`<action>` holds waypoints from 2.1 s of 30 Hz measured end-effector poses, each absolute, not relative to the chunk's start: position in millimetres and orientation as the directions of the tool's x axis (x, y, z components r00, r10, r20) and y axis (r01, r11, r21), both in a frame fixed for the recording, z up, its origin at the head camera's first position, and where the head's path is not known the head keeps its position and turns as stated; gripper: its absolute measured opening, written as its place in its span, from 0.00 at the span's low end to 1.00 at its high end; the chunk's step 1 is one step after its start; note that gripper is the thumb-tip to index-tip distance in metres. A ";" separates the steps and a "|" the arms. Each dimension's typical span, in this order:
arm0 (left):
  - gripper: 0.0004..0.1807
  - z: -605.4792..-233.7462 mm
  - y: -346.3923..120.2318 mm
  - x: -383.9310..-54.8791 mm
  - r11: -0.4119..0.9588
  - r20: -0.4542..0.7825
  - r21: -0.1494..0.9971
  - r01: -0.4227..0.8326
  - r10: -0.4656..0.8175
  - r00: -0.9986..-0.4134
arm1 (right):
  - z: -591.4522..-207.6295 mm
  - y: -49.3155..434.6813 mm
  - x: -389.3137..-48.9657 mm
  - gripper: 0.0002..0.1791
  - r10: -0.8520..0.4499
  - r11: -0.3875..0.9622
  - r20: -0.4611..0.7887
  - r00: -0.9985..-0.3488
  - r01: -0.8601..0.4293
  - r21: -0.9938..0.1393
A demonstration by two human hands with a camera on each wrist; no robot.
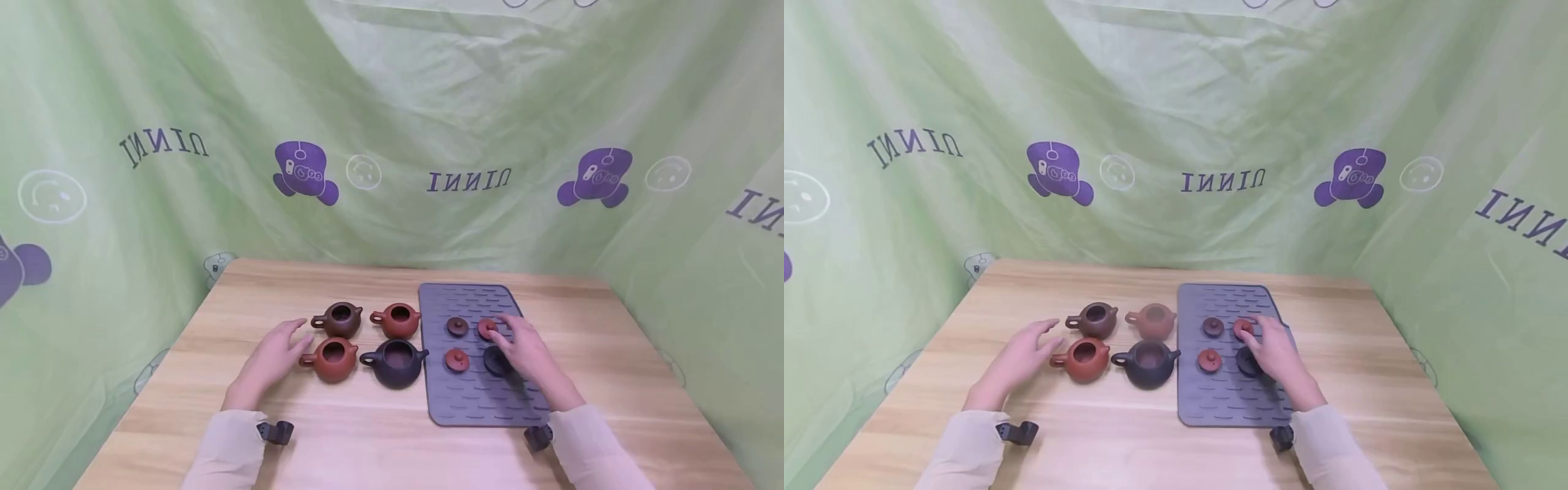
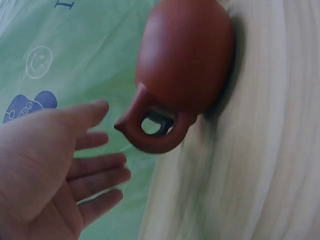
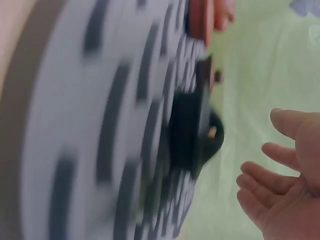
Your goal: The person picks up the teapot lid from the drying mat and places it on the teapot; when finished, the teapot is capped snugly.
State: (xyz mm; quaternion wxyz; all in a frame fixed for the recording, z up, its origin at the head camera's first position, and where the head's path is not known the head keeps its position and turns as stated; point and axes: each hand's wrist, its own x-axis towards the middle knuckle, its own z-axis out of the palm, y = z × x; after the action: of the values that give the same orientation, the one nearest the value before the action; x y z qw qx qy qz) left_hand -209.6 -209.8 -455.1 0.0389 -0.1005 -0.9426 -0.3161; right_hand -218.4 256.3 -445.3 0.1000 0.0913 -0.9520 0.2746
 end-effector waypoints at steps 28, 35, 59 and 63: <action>0.35 -483.5 -200.3 -208.3 0.543 0.161 0.767 0.343 0.354 -0.921 | -463.3 198.1 -204.5 0.09 -0.189 0.839 0.116 -0.975 -0.222 -0.498; 0.34 -485.7 -201.2 -208.9 0.530 0.159 0.786 0.318 0.325 -0.932 | -465.5 198.3 -206.4 0.07 -0.131 0.820 0.088 -0.988 -0.157 -0.551; 0.33 -490.1 -201.5 -207.3 0.521 0.159 0.801 0.295 0.290 -0.944 | -409.3 112.3 -220.7 0.05 -0.236 0.647 0.167 -0.957 -0.283 -0.708; 0.33 -489.6 -201.2 -207.1 0.510 0.172 0.804 0.307 0.296 -0.940 | -411.5 89.2 -225.2 0.05 -0.281 0.651 0.191 -0.941 -0.333 -0.682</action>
State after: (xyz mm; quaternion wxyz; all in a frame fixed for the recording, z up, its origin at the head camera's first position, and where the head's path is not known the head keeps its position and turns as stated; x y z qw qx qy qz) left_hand -207.1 -201.2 -489.6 0.0061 -0.1736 -0.8688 -0.4637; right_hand -225.2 89.2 -411.5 0.0341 0.1690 -0.9080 0.3818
